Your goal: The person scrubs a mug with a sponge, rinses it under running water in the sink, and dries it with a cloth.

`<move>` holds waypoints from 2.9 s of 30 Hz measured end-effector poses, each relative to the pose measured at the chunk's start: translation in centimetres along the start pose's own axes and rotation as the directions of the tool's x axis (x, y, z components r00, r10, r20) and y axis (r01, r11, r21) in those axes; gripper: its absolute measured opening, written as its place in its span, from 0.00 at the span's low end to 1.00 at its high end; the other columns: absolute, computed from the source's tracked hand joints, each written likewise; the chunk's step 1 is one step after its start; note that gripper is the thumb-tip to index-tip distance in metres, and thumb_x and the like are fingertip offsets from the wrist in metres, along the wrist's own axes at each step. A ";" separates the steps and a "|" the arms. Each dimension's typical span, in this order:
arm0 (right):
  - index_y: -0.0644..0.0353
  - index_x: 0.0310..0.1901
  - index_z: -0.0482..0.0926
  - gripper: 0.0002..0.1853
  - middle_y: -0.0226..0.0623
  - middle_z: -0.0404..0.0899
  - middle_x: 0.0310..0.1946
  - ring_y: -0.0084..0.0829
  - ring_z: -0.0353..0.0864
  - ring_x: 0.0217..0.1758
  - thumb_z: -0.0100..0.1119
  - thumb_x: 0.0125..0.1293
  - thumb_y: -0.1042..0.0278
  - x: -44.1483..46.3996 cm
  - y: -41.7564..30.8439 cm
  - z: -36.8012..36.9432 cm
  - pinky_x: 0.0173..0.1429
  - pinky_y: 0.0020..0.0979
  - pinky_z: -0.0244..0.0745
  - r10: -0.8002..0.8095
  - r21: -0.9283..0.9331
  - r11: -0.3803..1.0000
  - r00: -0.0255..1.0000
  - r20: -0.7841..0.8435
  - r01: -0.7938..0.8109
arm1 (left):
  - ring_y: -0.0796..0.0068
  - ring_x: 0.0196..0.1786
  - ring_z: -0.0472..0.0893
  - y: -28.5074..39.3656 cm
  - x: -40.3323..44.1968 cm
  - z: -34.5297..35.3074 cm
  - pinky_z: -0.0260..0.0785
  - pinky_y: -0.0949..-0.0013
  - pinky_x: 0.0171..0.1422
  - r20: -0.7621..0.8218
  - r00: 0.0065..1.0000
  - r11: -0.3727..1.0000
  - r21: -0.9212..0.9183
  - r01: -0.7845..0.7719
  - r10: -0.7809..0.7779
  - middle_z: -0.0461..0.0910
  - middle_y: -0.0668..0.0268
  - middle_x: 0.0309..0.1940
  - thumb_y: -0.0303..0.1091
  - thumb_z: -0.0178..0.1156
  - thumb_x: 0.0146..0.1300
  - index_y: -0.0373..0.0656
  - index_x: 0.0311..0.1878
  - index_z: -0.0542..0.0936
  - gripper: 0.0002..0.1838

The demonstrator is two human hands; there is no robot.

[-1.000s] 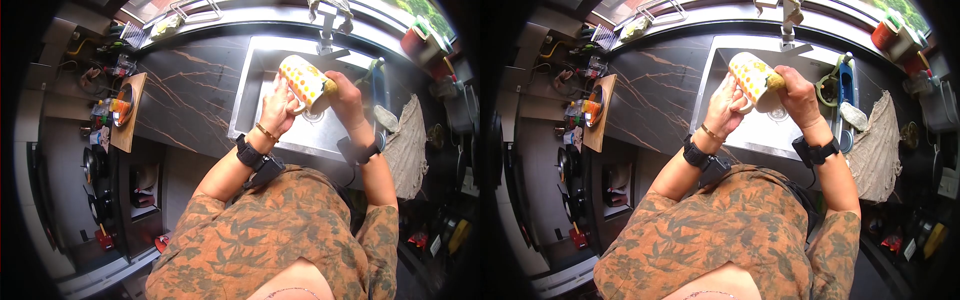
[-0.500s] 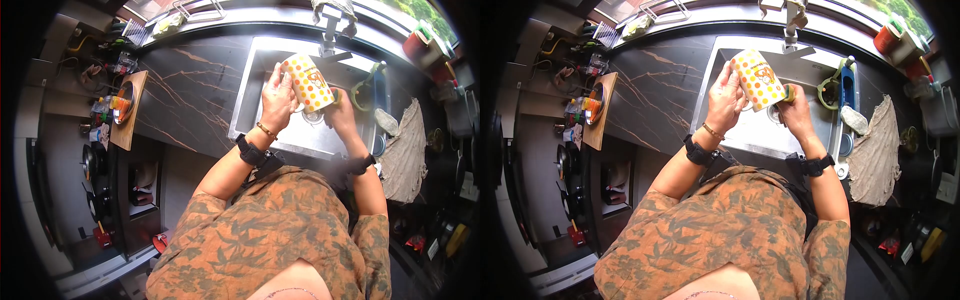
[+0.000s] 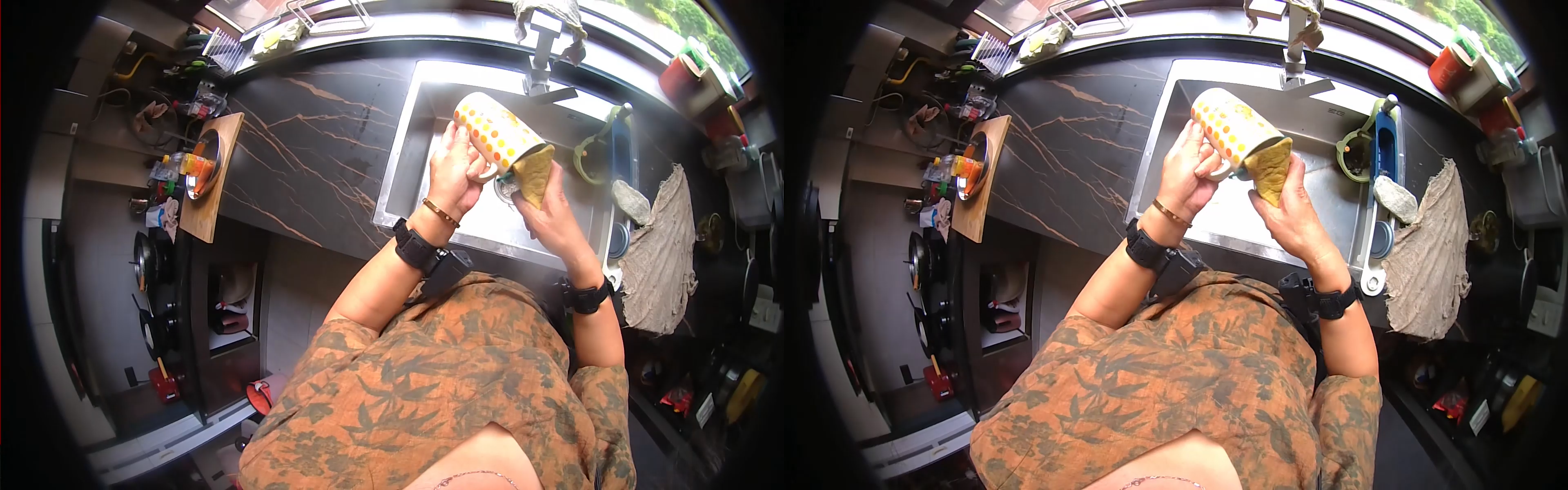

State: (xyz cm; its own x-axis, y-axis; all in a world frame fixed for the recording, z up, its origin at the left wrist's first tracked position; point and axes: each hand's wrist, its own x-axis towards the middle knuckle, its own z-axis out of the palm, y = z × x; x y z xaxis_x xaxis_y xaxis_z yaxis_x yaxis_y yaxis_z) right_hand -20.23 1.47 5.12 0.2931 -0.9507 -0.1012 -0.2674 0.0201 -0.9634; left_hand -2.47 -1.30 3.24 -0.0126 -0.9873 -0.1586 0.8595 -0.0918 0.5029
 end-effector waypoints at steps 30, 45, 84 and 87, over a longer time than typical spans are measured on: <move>0.65 0.47 0.77 0.15 0.30 0.80 0.32 0.12 0.70 0.23 0.63 0.63 0.67 0.7 0.1 3.1 0.23 0.17 0.65 -0.017 0.526 0.848 0.995 -0.099 0.066 | 0.91 0.14 0.60 -1.0 -1.5 2.4 0.54 0.83 0.15 0.085 0.944 0.875 0.357 -0.327 0.319 0.64 0.77 0.17 0.33 0.47 0.72 0.42 0.73 0.46 0.32; 0.58 0.41 0.76 0.13 0.25 0.76 0.27 0.11 0.58 0.14 0.58 0.66 0.56 1.1 -0.9 1.9 0.16 0.16 0.55 0.122 0.952 0.284 0.989 0.080 -0.112 | 0.92 0.15 0.60 1.2 -1.4 1.9 0.56 0.84 0.16 0.265 0.942 0.823 0.476 -0.312 0.204 0.65 0.76 0.18 0.32 0.49 0.71 0.43 0.73 0.51 0.30; 0.63 0.63 0.67 0.27 0.45 0.59 0.67 0.47 0.50 0.74 0.48 0.59 0.80 3.1 1.2 2.8 0.75 0.43 0.47 -0.704 -0.498 0.630 0.709 -0.042 0.596 | 0.83 0.25 0.73 -0.7 -0.8 0.2 0.68 0.78 0.29 0.224 0.938 0.347 0.886 -0.309 0.263 0.78 0.68 0.26 0.35 0.49 0.71 0.31 0.61 0.69 0.21; 0.64 0.54 0.74 0.18 0.46 0.73 0.54 0.45 0.70 0.59 0.45 0.62 0.75 5.7 -0.3 0.8 0.63 0.41 0.62 -0.716 -0.542 0.636 0.681 -0.151 0.549 | 0.83 0.35 0.77 -1.7 -1.5 0.8 0.71 0.76 0.39 0.367 0.899 0.161 0.898 -0.410 0.241 0.82 0.59 0.34 0.34 0.52 0.69 0.32 0.61 0.70 0.21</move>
State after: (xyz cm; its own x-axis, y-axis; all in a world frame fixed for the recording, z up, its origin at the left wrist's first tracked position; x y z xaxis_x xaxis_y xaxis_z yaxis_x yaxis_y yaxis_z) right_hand -17.77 -3.72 4.59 0.2525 -0.7088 0.6586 -0.5066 -0.6768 -0.5341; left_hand -4.31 0.26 3.26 0.0078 -0.9569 0.2904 -0.3150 0.2733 0.9089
